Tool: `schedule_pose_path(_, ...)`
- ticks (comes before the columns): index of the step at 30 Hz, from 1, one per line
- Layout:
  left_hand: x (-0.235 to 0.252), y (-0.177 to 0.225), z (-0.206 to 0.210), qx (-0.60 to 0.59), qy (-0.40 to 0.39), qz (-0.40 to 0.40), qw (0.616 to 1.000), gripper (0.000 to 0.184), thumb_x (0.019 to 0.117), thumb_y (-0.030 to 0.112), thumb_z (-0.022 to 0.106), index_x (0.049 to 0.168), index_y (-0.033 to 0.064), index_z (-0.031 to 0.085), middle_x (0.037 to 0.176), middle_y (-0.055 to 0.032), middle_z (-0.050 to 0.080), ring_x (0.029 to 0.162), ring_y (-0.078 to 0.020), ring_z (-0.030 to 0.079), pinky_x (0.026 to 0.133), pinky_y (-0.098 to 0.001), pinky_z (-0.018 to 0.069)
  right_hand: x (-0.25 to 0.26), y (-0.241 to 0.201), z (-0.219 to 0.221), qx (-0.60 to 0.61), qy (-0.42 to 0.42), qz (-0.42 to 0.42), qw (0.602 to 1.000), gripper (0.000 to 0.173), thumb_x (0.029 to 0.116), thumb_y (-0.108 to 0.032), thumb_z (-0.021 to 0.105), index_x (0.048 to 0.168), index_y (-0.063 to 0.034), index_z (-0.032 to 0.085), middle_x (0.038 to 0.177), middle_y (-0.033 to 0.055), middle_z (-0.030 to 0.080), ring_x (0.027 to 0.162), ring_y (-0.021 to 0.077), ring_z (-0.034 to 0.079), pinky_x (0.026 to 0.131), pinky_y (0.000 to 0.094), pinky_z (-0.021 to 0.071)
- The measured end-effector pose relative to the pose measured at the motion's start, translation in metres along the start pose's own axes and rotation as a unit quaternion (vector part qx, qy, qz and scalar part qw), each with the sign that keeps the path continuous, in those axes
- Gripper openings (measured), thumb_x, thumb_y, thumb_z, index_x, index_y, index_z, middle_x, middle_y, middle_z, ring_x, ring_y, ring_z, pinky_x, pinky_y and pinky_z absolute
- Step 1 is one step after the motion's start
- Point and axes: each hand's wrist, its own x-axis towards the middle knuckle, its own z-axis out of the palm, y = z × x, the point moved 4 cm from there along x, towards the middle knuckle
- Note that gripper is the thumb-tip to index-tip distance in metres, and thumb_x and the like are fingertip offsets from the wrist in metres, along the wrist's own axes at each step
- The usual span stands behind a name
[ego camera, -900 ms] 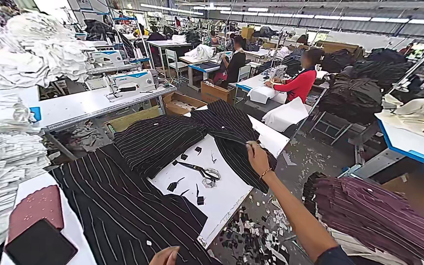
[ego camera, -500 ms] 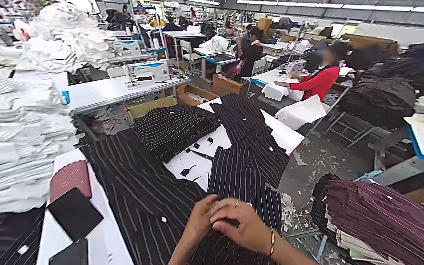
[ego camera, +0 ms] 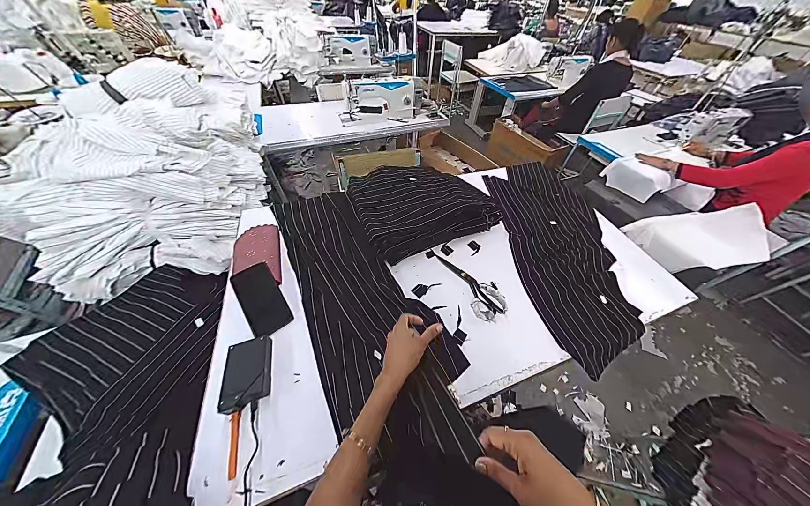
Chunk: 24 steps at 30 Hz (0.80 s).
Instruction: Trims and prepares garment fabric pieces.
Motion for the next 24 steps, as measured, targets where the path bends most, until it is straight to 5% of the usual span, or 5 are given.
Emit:
schedule_pose_path(4, 0.053, -0.012, 0.024, 0.090, -0.011, -0.087, 0.992, 0.069, 0.0972, 0.051, 0.065, 0.139, -0.0034, 0.052, 0.128, -0.0265, 0.064, 0.122, -0.0407, 0.062, 0.102, -0.0600, 0.0484, 0.014, 0.023, 0.004, 0.053, 0.132, 0.085, 0.986, 0.025, 0.1050, -0.018, 0.053, 0.115, 0.0011, 0.065, 0.081, 0.0082, 0.065, 0.072, 0.0145, 0.062, 0.072, 0.0344, 0.0523)
schedule_pose_path(11, -0.018, -0.038, -0.038, 0.024, 0.011, 0.019, 0.999, 0.026, 0.1013, 0.023, 0.059, 0.086, 0.0010, 0.063, 0.066, -0.0035, 0.053, 0.061, -0.0152, 0.052, 0.063, -0.0363, 0.0461, -0.002, 0.046, -0.023, 0.122, 0.043, 0.078, 0.989, 0.025, 0.0905, -0.025, 0.077, 0.093, -0.0010, 0.071, 0.075, 0.0040, 0.069, 0.069, 0.0096, 0.065, 0.070, 0.0351, 0.0544)
schedule_pose_path(20, -0.108, -0.105, -0.181, -0.103, 0.321, -0.002, 0.941, 0.021, 0.0965, 0.013, 0.061, 0.076, 0.0057, 0.058, 0.056, 0.0093, 0.048, 0.049, 0.0006, 0.046, 0.051, -0.0205, 0.0420, 0.015, 0.032, -0.155, 0.088, -0.100, -0.008, 0.991, 0.014, 0.0857, -0.023, 0.080, 0.082, -0.0112, 0.073, 0.071, -0.0120, 0.067, 0.065, -0.0058, 0.059, 0.061, 0.0172, 0.0476)
schedule_pose_path(22, -0.109, -0.108, -0.199, -0.051, 0.355, -0.026, 0.933, 0.023, 0.0966, 0.017, 0.063, 0.076, 0.0068, 0.059, 0.055, 0.0076, 0.048, 0.048, -0.0023, 0.047, 0.051, -0.0234, 0.0421, 0.031, 0.040, -0.176, 0.082, -0.089, -0.009, 0.993, 0.018, 0.0859, -0.029, 0.081, 0.078, -0.0147, 0.072, 0.067, -0.0136, 0.064, 0.061, -0.0068, 0.056, 0.056, 0.0154, 0.0441)
schedule_pose_path(24, -0.100, -0.110, -0.207, 0.081, 0.342, -0.073, 0.933, 0.027, 0.0972, 0.024, 0.067, 0.088, -0.0013, 0.068, 0.067, -0.0113, 0.060, 0.063, -0.0262, 0.058, 0.063, -0.0503, 0.0470, 0.055, 0.056, -0.180, 0.043, -0.016, 0.018, 0.999, 0.017, 0.0856, -0.030, 0.079, 0.081, -0.0141, 0.074, 0.068, -0.0115, 0.066, 0.062, -0.0051, 0.058, 0.059, 0.0188, 0.0462)
